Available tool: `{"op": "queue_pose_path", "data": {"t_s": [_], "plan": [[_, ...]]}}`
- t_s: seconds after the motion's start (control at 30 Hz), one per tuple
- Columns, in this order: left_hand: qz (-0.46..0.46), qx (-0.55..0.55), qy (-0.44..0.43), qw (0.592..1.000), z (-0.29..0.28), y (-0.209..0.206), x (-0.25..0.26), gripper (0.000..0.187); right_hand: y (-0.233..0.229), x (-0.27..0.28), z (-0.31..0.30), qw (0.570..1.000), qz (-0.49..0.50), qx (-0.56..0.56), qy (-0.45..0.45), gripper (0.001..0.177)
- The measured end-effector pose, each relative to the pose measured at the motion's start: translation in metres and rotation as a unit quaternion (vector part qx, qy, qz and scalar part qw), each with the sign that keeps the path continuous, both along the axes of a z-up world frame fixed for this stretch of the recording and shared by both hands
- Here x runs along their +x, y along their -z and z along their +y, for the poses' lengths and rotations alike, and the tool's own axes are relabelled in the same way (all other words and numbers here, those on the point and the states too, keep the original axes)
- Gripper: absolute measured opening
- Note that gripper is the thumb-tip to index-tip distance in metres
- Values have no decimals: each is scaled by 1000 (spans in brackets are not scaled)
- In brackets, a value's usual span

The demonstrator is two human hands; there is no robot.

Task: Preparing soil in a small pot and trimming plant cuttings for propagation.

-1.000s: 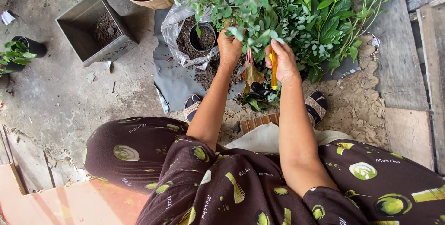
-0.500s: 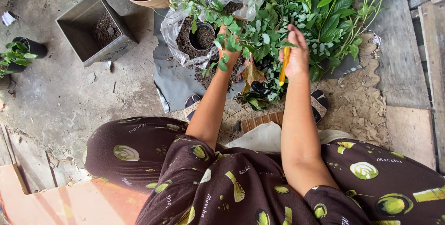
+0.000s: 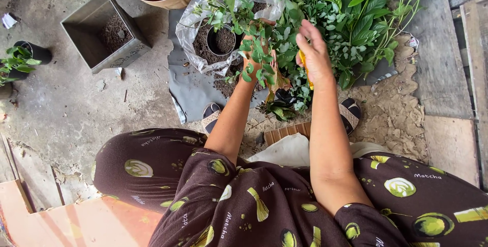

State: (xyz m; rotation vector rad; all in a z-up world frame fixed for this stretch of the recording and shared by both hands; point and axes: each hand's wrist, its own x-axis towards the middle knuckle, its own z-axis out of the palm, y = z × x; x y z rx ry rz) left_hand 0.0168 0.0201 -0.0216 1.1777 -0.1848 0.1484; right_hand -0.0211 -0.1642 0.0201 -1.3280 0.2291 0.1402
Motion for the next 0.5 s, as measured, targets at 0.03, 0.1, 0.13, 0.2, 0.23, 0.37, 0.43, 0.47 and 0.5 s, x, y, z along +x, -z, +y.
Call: {"op": "queue_pose_path", "data": {"t_s": [0.03,0.1,0.13,0.2,0.23,0.37,0.43,0.47,0.5], "plan": [[0,0,0,1000,0,2,1,28,-1,-1,4,1000,0,0,0,56],[21,-94,23,995,-2,5,3,23,-4,-3,11,999,6,-18,-26,56],[21,-94,22,995,-2,9,4,23,-2,-5,11,999,6,-18,-26,56],[42,-187,46,980,-4,17,7,21,0,-7,12,998,28,-22,-43,50],[41,-188,46,980,-5,32,13,21,1,-7,11,998,27,-22,-42,50],[-47,-25,-54,997,-11,55,22,11,7,-8,4,995,60,7,-77,41],[-59,-36,-61,996,-13,49,21,15,7,-8,-1,994,69,19,-80,39],[-76,15,-76,994,-12,47,21,13,5,-8,-5,995,65,40,-66,38],[-92,66,-90,989,-11,45,20,12,2,-8,-9,995,61,61,-52,37]]}}
